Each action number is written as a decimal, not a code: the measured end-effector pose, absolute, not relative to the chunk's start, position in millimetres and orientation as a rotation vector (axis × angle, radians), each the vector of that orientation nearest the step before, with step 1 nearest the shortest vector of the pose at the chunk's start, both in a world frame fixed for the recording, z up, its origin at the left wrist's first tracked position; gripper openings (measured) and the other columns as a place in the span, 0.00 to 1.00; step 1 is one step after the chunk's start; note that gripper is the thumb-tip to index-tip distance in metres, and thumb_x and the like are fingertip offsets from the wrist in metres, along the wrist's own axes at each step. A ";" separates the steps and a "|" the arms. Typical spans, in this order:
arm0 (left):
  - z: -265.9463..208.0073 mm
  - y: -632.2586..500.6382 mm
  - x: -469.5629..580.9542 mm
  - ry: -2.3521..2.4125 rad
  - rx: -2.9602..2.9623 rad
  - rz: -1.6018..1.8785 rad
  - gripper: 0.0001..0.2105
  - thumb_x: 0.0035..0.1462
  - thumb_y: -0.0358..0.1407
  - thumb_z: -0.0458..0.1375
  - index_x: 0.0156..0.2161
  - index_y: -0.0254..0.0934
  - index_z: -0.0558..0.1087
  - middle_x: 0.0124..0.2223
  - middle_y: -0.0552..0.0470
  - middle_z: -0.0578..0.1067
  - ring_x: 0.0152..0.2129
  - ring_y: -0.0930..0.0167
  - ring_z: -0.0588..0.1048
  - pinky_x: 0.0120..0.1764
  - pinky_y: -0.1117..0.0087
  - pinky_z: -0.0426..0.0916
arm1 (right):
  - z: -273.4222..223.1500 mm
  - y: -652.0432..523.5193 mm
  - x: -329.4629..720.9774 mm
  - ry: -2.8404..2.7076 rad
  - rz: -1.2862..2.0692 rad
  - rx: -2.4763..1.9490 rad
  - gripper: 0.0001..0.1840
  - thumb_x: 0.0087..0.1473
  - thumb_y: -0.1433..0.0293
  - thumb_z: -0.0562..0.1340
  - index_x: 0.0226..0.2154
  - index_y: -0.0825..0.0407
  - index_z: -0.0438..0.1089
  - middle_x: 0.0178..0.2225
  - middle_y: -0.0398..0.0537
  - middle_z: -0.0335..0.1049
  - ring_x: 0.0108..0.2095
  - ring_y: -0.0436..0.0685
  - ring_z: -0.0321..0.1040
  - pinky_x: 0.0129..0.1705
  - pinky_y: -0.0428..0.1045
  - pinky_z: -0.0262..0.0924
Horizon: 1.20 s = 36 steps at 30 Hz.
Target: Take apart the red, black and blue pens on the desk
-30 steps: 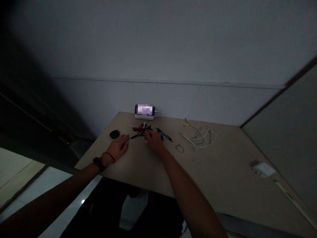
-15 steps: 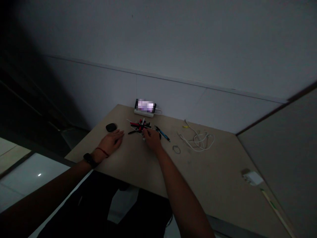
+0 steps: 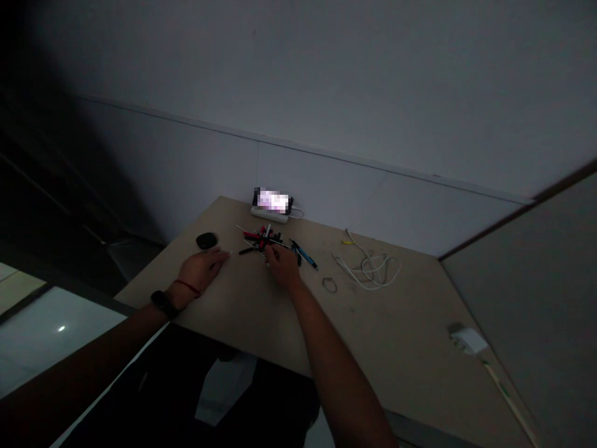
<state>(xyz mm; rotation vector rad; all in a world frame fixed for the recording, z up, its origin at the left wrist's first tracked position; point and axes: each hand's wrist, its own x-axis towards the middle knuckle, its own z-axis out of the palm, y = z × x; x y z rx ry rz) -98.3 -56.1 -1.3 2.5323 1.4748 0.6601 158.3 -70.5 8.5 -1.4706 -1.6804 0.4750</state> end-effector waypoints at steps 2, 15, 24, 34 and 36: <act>-1.4 -56.1 -97.8 1.462 2.545 0.662 0.15 0.65 0.34 0.51 0.49 0.43 0.80 0.50 0.50 0.81 0.54 0.62 0.75 0.57 0.58 0.69 | 9.1 -71.1 157.7 -1.679 0.472 -1.470 0.20 0.64 0.60 0.54 0.27 0.50 0.73 0.24 0.45 0.75 0.27 0.55 0.71 0.31 0.47 0.58; -4.3 -51.4 -98.4 1.214 2.609 0.810 0.14 0.66 0.38 0.52 0.45 0.40 0.81 0.47 0.47 0.82 0.47 0.62 0.76 0.53 0.56 0.69 | 9.1 -73.2 155.8 -1.572 0.490 -1.406 0.15 0.62 0.62 0.57 0.44 0.51 0.73 0.27 0.45 0.76 0.27 0.55 0.72 0.32 0.48 0.62; -6.3 -45.7 -101.1 1.236 2.538 0.837 0.10 0.63 0.39 0.57 0.37 0.39 0.80 0.41 0.47 0.81 0.40 0.64 0.76 0.48 0.58 0.69 | 10.4 -73.0 155.4 -1.584 0.502 -1.424 0.15 0.62 0.60 0.56 0.38 0.52 0.75 0.26 0.46 0.75 0.26 0.55 0.72 0.32 0.48 0.61; -4.1 -49.2 -99.3 1.069 2.516 0.784 0.11 0.61 0.44 0.59 0.35 0.39 0.79 0.41 0.48 0.79 0.40 0.65 0.75 0.47 0.60 0.67 | 9.7 -72.0 158.6 -1.600 0.468 -1.472 0.17 0.62 0.60 0.55 0.35 0.51 0.76 0.26 0.46 0.76 0.27 0.56 0.71 0.33 0.48 0.61; -1.3 -52.9 -96.8 0.980 2.548 0.742 0.13 0.63 0.44 0.57 0.35 0.39 0.78 0.40 0.49 0.79 0.40 0.65 0.74 0.48 0.61 0.67 | 10.3 -71.4 160.5 -1.597 0.410 -1.497 0.17 0.61 0.59 0.56 0.35 0.52 0.76 0.27 0.47 0.76 0.28 0.56 0.71 0.33 0.49 0.61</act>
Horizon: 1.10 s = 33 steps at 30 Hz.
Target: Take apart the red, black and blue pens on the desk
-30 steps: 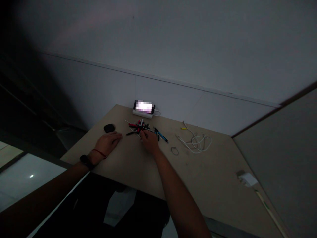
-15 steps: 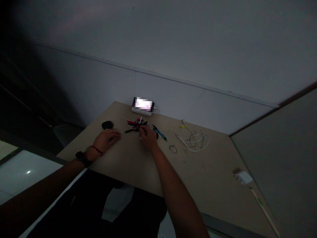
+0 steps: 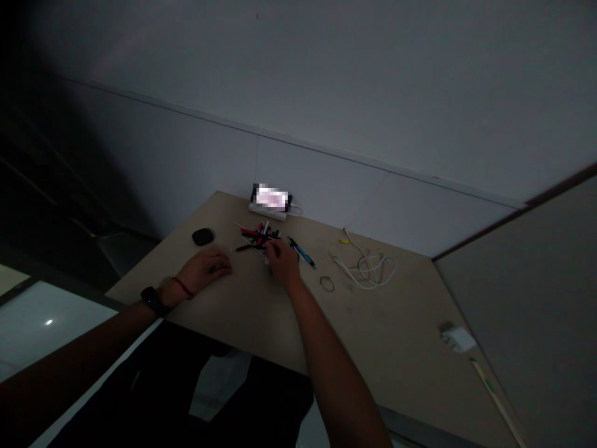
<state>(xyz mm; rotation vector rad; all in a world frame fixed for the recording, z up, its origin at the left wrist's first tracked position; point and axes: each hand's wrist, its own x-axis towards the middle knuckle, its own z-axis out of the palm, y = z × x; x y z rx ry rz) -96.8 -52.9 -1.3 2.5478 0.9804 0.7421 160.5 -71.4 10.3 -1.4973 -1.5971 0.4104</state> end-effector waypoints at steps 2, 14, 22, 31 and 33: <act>1.5 -56.6 -94.1 0.923 2.566 0.710 0.13 0.65 0.43 0.55 0.36 0.40 0.78 0.41 0.49 0.79 0.40 0.66 0.74 0.48 0.62 0.68 | 10.8 -71.0 162.3 -1.580 0.357 -1.514 0.17 0.60 0.59 0.57 0.34 0.52 0.76 0.29 0.49 0.77 0.30 0.57 0.71 0.34 0.49 0.61; 0.0 -55.1 -64.0 1.018 2.580 0.654 0.10 0.63 0.38 0.57 0.40 0.43 0.81 0.40 0.48 0.78 0.36 0.67 0.76 0.41 0.65 0.68 | 7.1 -71.7 163.0 -1.612 0.370 -1.533 0.16 0.61 0.60 0.57 0.35 0.51 0.76 0.30 0.48 0.77 0.30 0.56 0.70 0.34 0.49 0.61; 18.5 -42.2 -11.7 0.874 2.670 0.478 0.09 0.61 0.33 0.55 0.34 0.40 0.79 0.39 0.50 0.78 0.35 0.68 0.76 0.33 0.71 0.67 | 8.7 -72.4 165.5 -1.566 0.435 -1.529 0.17 0.61 0.59 0.57 0.35 0.52 0.76 0.32 0.49 0.78 0.32 0.57 0.72 0.34 0.49 0.63; 12.2 -13.9 -3.2 0.747 2.553 0.376 0.04 0.56 0.37 0.62 0.33 0.41 0.77 0.36 0.52 0.79 0.33 0.67 0.76 0.33 0.70 0.65 | 7.3 -71.4 167.3 -1.484 0.476 -1.526 0.16 0.61 0.59 0.58 0.32 0.51 0.75 0.31 0.49 0.77 0.33 0.58 0.73 0.35 0.50 0.64; 8.2 -13.7 -6.0 0.604 2.536 0.411 0.04 0.58 0.37 0.61 0.34 0.41 0.77 0.38 0.53 0.78 0.33 0.69 0.76 0.35 0.71 0.66 | 8.6 -72.8 166.3 -1.473 0.449 -1.525 0.15 0.61 0.60 0.58 0.32 0.51 0.75 0.31 0.49 0.77 0.33 0.58 0.72 0.36 0.50 0.65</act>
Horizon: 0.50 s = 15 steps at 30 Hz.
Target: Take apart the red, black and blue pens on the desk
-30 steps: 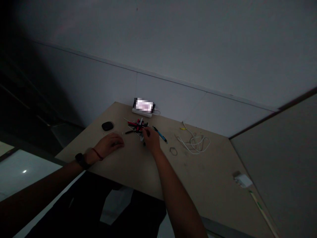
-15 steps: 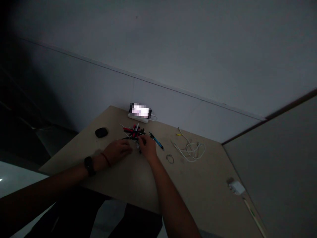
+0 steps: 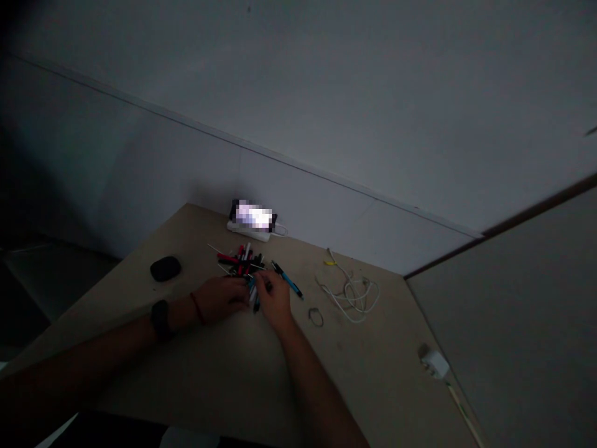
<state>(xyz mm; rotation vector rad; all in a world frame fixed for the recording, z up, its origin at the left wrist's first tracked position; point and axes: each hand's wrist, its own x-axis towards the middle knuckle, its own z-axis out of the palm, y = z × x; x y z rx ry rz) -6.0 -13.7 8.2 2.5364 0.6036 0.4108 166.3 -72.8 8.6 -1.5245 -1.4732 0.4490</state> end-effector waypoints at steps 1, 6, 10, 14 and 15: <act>6.4 -14.1 -7.0 0.530 2.525 0.428 0.04 0.58 0.36 0.61 0.34 0.41 0.77 0.39 0.53 0.78 0.34 0.69 0.76 0.36 0.71 0.66 | 9.4 -73.6 165.6 -1.478 0.437 -1.518 0.15 0.61 0.60 0.58 0.31 0.51 0.75 0.31 0.49 0.77 0.33 0.58 0.72 0.36 0.51 0.65; 3.3 -15.4 -6.9 0.400 2.396 0.578 0.06 0.62 0.37 0.60 0.35 0.40 0.78 0.39 0.52 0.78 0.37 0.70 0.76 0.40 0.72 0.67 | 11.0 -77.7 161.5 -1.491 0.415 -1.519 0.14 0.61 0.60 0.58 0.31 0.50 0.74 0.27 0.46 0.73 0.30 0.57 0.70 0.34 0.50 0.62; 6.4 -12.2 -4.7 0.487 2.241 0.715 0.07 0.61 0.38 0.61 0.34 0.38 0.77 0.38 0.50 0.77 0.37 0.70 0.76 0.42 0.70 0.68 | 10.6 -77.5 160.9 -1.484 0.406 -1.528 0.14 0.61 0.60 0.58 0.31 0.50 0.73 0.27 0.46 0.72 0.30 0.57 0.69 0.34 0.50 0.62; 9.0 -9.1 -2.9 0.569 2.079 0.816 0.07 0.60 0.38 0.61 0.33 0.38 0.77 0.37 0.51 0.79 0.34 0.70 0.76 0.40 0.69 0.69 | 11.2 -74.5 166.5 -1.434 0.363 -1.553 0.15 0.60 0.59 0.59 0.30 0.50 0.74 0.28 0.47 0.73 0.32 0.58 0.70 0.35 0.50 0.63; 9.5 -8.7 -2.5 0.595 2.046 0.825 0.08 0.60 0.39 0.61 0.33 0.37 0.77 0.36 0.51 0.79 0.31 0.71 0.75 0.38 0.70 0.69 | 11.0 -73.9 168.4 -1.411 0.359 -1.559 0.15 0.60 0.58 0.59 0.29 0.50 0.74 0.28 0.47 0.73 0.32 0.57 0.70 0.34 0.50 0.63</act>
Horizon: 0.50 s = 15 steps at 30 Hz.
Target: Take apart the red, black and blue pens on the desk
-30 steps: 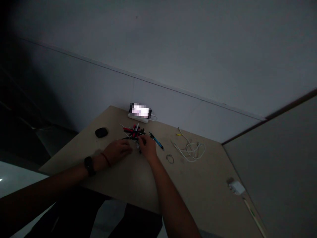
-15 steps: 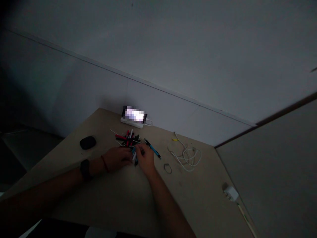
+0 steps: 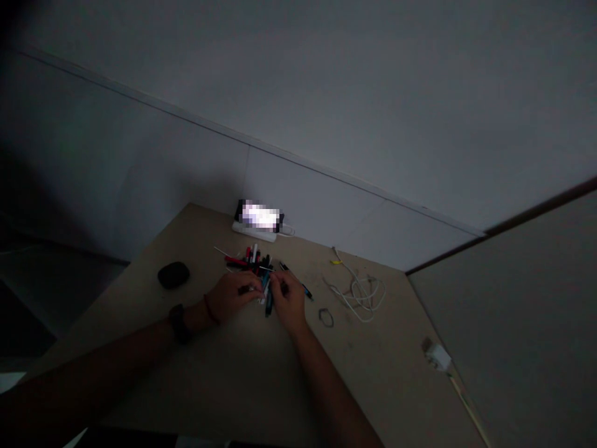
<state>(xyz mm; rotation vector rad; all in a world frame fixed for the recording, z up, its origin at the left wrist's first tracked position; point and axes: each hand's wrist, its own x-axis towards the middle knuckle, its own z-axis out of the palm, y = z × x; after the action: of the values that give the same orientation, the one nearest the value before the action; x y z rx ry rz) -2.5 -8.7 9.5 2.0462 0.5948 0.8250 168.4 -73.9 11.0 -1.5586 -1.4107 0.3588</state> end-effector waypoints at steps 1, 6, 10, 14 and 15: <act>9.9 -8.5 -2.2 0.625 2.018 0.829 0.08 0.60 0.39 0.61 0.33 0.37 0.77 0.34 0.53 0.79 0.29 0.72 0.75 0.36 0.71 0.68 | 10.5 -73.6 170.1 -1.385 0.363 -1.564 0.15 0.60 0.58 0.59 0.30 0.50 0.74 0.28 0.47 0.73 0.31 0.57 0.70 0.34 0.50 0.63; 12.2 -7.7 -2.4 0.751 1.856 0.910 0.10 0.58 0.40 0.61 0.30 0.37 0.77 0.27 0.55 0.78 0.23 0.74 0.72 0.29 0.74 0.65 | 5.9 -76.3 170.2 -1.348 0.528 -1.530 0.13 0.57 0.58 0.62 0.36 0.49 0.76 0.26 0.45 0.73 0.26 0.55 0.68 0.28 0.49 0.62; 12.8 -6.9 -3.5 0.799 1.702 0.978 0.09 0.57 0.40 0.62 0.31 0.36 0.77 0.25 0.55 0.77 0.20 0.75 0.71 0.25 0.75 0.64 | 8.6 -79.2 163.4 -1.504 0.541 -1.436 0.12 0.57 0.61 0.63 0.40 0.48 0.77 0.31 0.47 0.75 0.31 0.56 0.70 0.33 0.50 0.65; 11.0 -7.6 -3.8 0.749 1.676 0.966 0.08 0.59 0.38 0.60 0.34 0.36 0.77 0.26 0.56 0.78 0.17 0.77 0.71 0.24 0.75 0.66 | 14.6 -79.1 159.8 -1.552 0.491 -1.441 0.13 0.57 0.60 0.64 0.43 0.46 0.78 0.29 0.46 0.73 0.30 0.56 0.69 0.34 0.50 0.64; 10.2 -8.0 -3.7 0.742 1.689 0.970 0.07 0.60 0.37 0.59 0.36 0.36 0.77 0.28 0.55 0.79 0.17 0.77 0.71 0.25 0.75 0.67 | 15.5 -78.9 159.5 -1.539 0.487 -1.450 0.13 0.58 0.60 0.63 0.42 0.46 0.78 0.29 0.46 0.73 0.30 0.56 0.69 0.33 0.50 0.64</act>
<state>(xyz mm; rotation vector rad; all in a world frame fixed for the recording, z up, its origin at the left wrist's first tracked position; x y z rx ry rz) -3.7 -8.0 10.2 1.6887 0.7421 0.9702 159.5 -78.9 15.5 -1.4496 -1.5385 0.4866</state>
